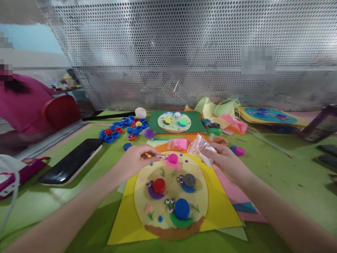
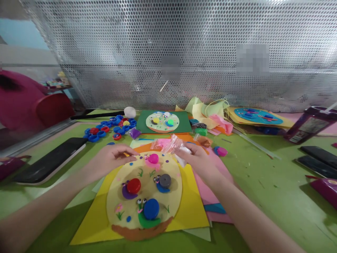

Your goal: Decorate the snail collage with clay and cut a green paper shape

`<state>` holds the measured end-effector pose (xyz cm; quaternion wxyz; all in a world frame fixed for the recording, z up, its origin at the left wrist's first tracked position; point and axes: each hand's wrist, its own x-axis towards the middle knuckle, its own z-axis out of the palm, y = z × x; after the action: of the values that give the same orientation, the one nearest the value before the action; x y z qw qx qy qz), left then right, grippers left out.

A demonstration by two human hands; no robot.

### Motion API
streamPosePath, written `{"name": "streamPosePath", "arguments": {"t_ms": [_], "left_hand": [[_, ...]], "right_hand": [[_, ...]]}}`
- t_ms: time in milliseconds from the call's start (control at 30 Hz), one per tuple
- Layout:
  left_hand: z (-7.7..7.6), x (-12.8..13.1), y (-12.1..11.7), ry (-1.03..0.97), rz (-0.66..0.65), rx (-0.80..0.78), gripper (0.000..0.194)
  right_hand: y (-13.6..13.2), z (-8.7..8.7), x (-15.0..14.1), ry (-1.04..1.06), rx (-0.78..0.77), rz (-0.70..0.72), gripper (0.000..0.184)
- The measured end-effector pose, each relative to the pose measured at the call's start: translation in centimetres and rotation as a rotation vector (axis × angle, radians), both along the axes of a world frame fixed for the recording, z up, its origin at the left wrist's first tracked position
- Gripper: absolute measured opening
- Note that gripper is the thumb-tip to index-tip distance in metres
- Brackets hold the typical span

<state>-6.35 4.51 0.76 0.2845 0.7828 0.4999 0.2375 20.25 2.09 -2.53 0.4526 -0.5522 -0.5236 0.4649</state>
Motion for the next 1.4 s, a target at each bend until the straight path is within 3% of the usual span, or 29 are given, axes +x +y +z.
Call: {"name": "streamPosePath", "arguments": {"t_ms": [200,500,733,1033,1167,1267,1400], "left_hand": [[-0.3,0.1,0.1,0.045,-0.020,0.005,0.018],[-0.7,0.2,0.0,0.198,-0.076,0.160,0.020],[-0.8,0.8,-0.2,0.094,-0.105,0.194,0.015],[0.5,5.0,-0.9,0.143,-0.390,0.243,0.023],[0.9,6.9,-0.8,0.210,-0.433,0.237,0.019],[1.0,8.1,-1.7,0.231,-0.490,0.235,0.021],[0.7,8.8,-3.1,0.270,-0.663,0.305,0.019]], "right_hand": [[0.2,0.0,-0.2,-0.021,-0.012,-0.018,0.034],[1.7,-1.0,-0.2,-0.089,0.005,-0.098,0.021],[2.8,-2.1,0.0,-0.104,0.006,-0.042,0.024],[3.3,-2.0,0.0,-0.165,-0.055,0.078,0.027],[3.3,-1.7,-0.1,-0.155,-0.064,0.080,0.029],[3.4,-1.6,0.0,-0.152,-0.053,0.064,0.030],[3.4,-1.6,0.1,-0.177,-0.050,0.066,0.028]]}}
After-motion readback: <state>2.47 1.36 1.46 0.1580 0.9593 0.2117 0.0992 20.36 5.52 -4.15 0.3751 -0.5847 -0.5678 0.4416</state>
